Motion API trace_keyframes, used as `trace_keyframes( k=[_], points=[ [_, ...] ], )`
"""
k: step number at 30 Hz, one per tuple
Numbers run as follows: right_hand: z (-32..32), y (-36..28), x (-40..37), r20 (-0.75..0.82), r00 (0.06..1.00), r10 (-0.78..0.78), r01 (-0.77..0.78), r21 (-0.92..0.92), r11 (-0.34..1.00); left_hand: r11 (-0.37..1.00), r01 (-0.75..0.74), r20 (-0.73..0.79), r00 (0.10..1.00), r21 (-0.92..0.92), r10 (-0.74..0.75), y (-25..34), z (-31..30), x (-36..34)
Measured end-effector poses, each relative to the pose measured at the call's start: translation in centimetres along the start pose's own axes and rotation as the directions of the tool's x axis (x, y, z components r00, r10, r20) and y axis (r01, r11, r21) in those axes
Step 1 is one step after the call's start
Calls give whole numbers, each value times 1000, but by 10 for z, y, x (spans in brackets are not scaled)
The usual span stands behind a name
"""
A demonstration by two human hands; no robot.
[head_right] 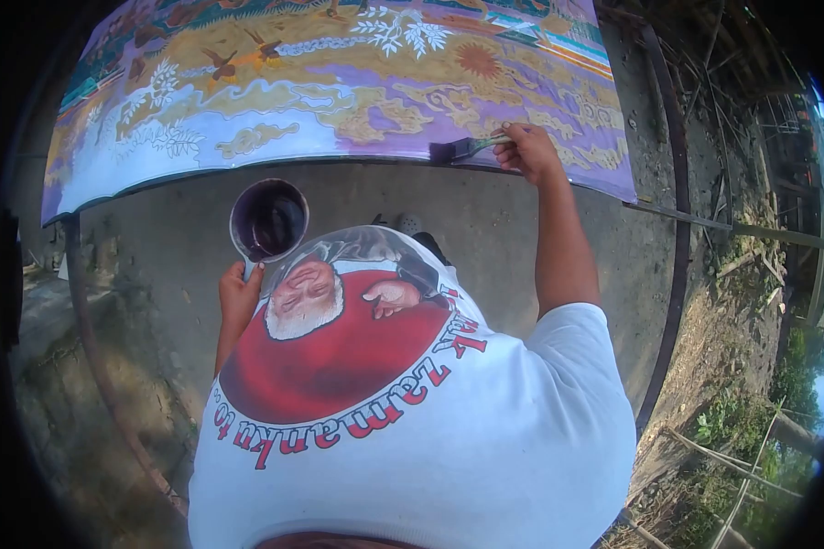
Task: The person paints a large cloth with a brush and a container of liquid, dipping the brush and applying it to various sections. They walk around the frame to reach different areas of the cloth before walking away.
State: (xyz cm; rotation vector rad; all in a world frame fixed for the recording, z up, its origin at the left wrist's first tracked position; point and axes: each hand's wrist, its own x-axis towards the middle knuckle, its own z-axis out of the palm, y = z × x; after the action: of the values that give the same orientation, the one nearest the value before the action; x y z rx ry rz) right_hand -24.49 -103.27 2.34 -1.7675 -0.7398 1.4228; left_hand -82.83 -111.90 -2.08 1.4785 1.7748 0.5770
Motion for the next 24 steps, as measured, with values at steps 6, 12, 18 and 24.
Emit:
trace_keyframes(
  k=[6, 12, 18, 24],
  points=[
    [21, 19, -11, 14, 999, -40, 37, 168, 985, 1000, -22, 2, 1000, 10, 22, -3, -2, -2],
    [110, 24, -10, 152, 981, -122, 74, 286, 955, 998, -58, 2, 998, 37, 58, 2, -1, 6],
    [40, 31, 22, -183, 972, -145, 201, 342, 918, 995, -94, -21, 995, 21, 95, 0, -2, 0],
    [156, 14, 45, 50, 987, -150, 123, 355, 927, 997, -70, -11, 997, 43, 71, -1, -2, -2]
  ],
)
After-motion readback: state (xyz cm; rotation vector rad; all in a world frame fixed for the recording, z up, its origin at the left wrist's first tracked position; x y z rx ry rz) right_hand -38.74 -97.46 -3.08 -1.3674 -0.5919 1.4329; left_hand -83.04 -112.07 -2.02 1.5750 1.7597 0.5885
